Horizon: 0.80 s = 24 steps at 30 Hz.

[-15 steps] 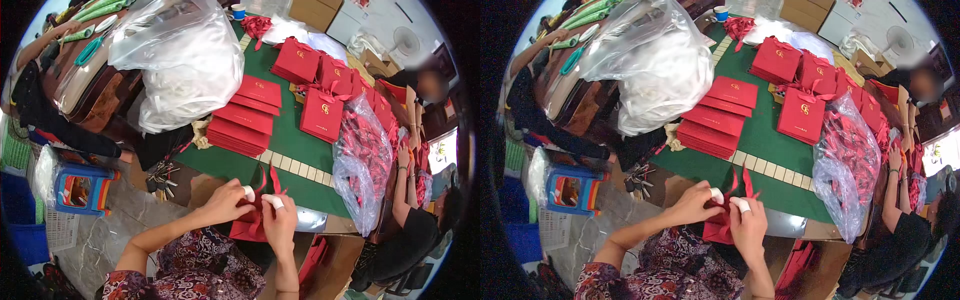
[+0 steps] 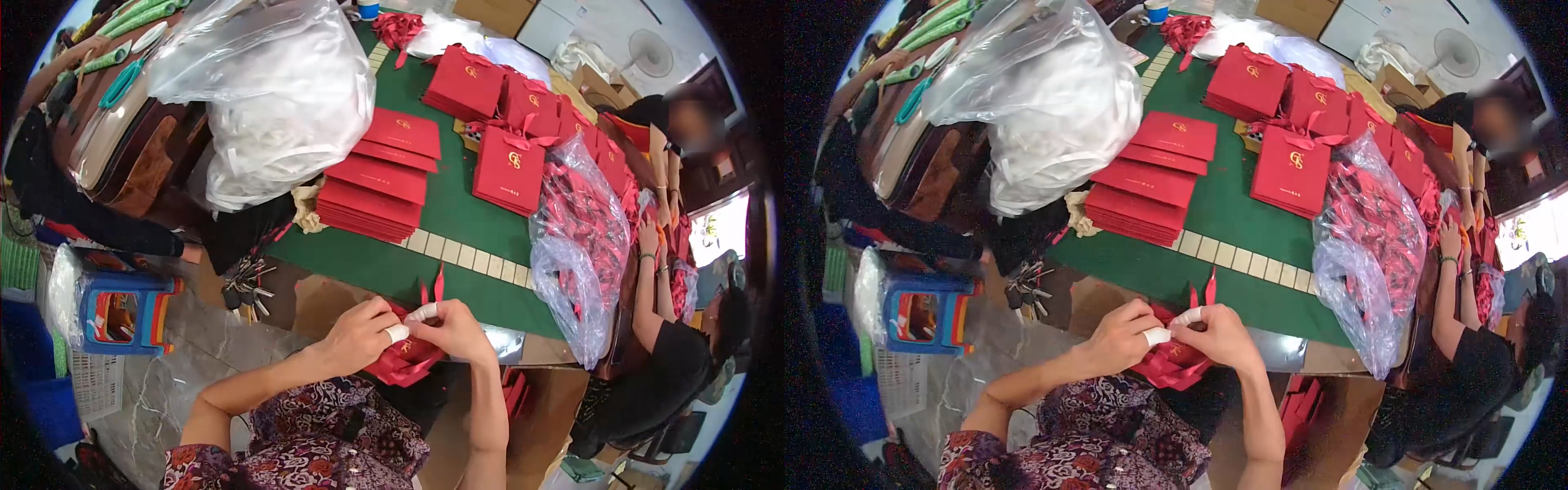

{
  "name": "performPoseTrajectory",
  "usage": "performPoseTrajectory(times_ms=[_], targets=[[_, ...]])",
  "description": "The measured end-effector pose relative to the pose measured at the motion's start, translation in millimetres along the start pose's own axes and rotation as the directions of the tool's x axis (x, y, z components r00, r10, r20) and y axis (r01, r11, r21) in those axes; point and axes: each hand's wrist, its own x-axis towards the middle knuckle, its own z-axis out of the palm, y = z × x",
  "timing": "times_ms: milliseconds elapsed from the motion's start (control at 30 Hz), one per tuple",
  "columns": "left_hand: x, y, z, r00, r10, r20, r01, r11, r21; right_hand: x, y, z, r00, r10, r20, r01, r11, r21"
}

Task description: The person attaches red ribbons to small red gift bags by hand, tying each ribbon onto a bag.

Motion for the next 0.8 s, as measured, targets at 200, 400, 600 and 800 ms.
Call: performPoseTrajectory(times_ms=[200,400,600,800], targets=[[-1,-4,2,1.0,-0.007,-0.004,0.007,1.0,0.03,11,20,14,0.996,0.021,-0.089,-0.007,0.987,0.159],[-4,-7,1,0.999,-0.039,0.033,0.037,0.998,0.057,14,-4,10,0.995,0.038,-0.093,-0.045,0.996,-0.075],[2,-10,-2,0.981,-0.188,0.041,0.191,0.978,-0.081,27,22,25,0.985,-0.042,-0.166,0.056,0.995,0.084],[-1,-17,-7,0.944,-0.316,0.093,0.325,0.937,-0.124,35,2,7,0.928,0.069,-0.367,0.025,0.969,0.244]])
